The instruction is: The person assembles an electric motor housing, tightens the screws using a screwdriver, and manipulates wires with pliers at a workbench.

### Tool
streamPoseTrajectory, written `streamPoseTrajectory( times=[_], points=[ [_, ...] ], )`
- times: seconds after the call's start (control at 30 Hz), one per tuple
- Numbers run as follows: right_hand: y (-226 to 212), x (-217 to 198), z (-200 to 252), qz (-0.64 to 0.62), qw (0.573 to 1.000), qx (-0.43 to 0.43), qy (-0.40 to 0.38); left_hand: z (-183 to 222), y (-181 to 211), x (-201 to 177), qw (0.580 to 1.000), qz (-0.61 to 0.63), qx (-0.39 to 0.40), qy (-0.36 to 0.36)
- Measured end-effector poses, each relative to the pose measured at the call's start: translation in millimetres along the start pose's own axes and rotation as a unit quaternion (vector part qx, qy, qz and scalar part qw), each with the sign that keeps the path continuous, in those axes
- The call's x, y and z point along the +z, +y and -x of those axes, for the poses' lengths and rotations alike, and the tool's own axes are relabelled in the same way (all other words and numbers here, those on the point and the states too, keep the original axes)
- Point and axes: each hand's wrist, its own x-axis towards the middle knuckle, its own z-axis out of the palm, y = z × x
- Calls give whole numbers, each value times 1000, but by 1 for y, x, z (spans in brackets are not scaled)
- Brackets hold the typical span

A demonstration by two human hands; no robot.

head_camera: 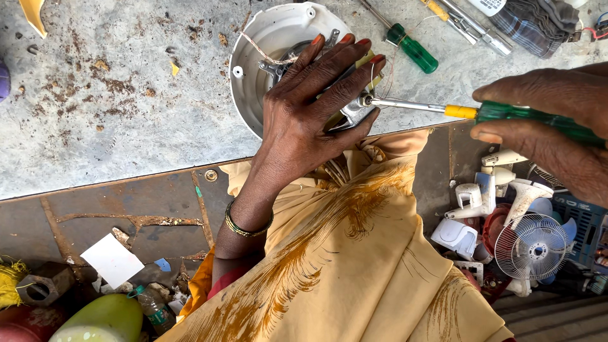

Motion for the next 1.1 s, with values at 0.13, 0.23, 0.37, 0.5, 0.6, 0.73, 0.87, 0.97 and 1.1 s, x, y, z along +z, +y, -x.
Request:
streamPoseTrajectory(
  times=[0.13,0.23,0.37,0.5,0.6,0.73,0.87,0.97,1.1],
  points=[
    [5,0,1,-15,999,-33,11,-1,0,-1,1000,1,3,-3],
    [1,1,-7,2,1000,-8,-14,-2,1,0,1000,-2,2,-9],
    [-3,-5,-18,22,999,-10,-22,-1,0,-2,1000,-3,6,-18],
    [-33,9,-29,-20,998,-4,51,-4,-9,4,1000,-11,21,0],
    [-56,-25,-22,130,966,-195,111,-3,-18,0,1000,10,-10,15],
    [-53,-31,-34,-32,988,-109,101,-8,-20,2,999,20,-1,28],
    [-14,12,-29,-430,878,-186,103,-16,-9,-4,998,-38,-17,46],
    [10,69,-26,-623,765,-134,90,-20,15,-12,987,-134,7,86],
    [14,125,-27,-732,656,-180,49,6,76,-9,995,1,-9,95]
  ],
)
